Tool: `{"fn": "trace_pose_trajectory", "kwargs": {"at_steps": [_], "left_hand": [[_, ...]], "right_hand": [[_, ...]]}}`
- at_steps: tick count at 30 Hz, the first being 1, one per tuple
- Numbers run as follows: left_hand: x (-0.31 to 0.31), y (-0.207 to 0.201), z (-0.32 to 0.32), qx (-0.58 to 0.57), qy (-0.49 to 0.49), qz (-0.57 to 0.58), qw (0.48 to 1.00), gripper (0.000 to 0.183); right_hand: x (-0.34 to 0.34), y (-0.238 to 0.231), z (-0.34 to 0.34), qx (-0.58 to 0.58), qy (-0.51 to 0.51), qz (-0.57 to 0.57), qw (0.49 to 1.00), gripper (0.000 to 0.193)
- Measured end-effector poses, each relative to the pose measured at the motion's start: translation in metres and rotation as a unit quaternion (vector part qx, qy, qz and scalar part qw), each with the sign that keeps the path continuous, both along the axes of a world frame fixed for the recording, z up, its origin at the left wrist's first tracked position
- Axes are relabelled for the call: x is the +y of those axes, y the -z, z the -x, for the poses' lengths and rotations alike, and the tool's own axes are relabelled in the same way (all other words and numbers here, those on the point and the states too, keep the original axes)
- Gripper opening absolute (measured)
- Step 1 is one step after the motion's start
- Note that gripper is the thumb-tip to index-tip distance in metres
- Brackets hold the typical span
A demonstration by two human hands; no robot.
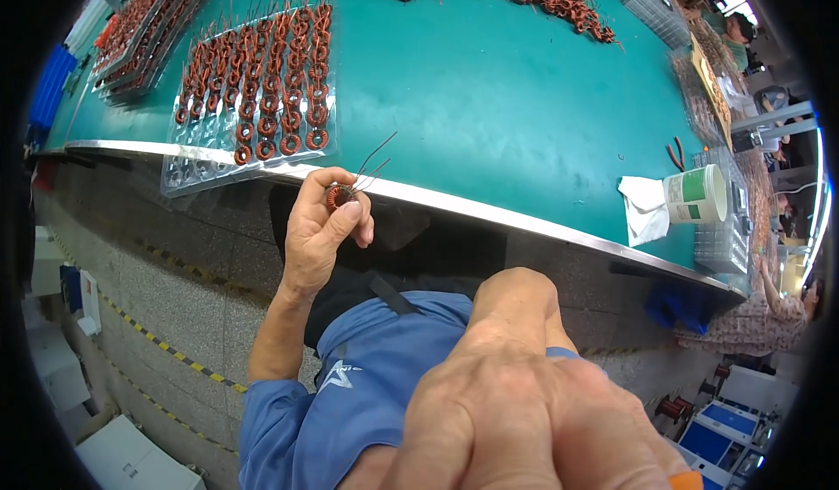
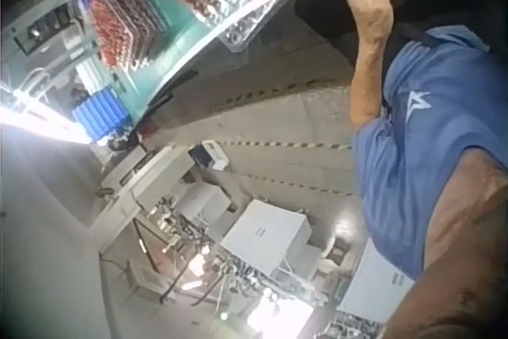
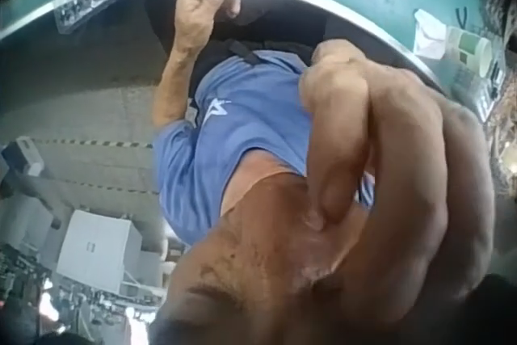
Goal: Assembling and inspecting small magnetic ring inductors by manipulating wires with a manual probe tool at a factory workbench.
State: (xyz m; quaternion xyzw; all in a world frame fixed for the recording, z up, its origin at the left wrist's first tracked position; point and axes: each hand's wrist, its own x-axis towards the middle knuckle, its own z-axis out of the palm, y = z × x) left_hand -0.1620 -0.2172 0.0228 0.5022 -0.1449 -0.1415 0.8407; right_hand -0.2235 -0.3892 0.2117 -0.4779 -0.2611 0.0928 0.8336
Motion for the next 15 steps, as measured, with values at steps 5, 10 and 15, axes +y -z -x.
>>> {"fn": "trace_pose_trajectory", "kwargs": {"at_steps": [5,10,15], "left_hand": [[0.009,0.002,0.003,-0.020,-0.026,-0.008,0.999,0.020],[0.018,-0.005,-0.001,-0.025,-0.068,-0.021,0.997,0.016],[0.058,-0.019,-0.009,-0.082,-0.215,-0.064,0.971,0.011]], "right_hand": [[0.004,0.025,0.009,-0.088,0.087,-0.030,0.992,0.003],[-0.012,0.044,0.014,-0.162,0.178,-0.055,0.969,0.008],[0.003,0.069,-0.005,-0.233,0.259,-0.088,0.933,0.014]]}}
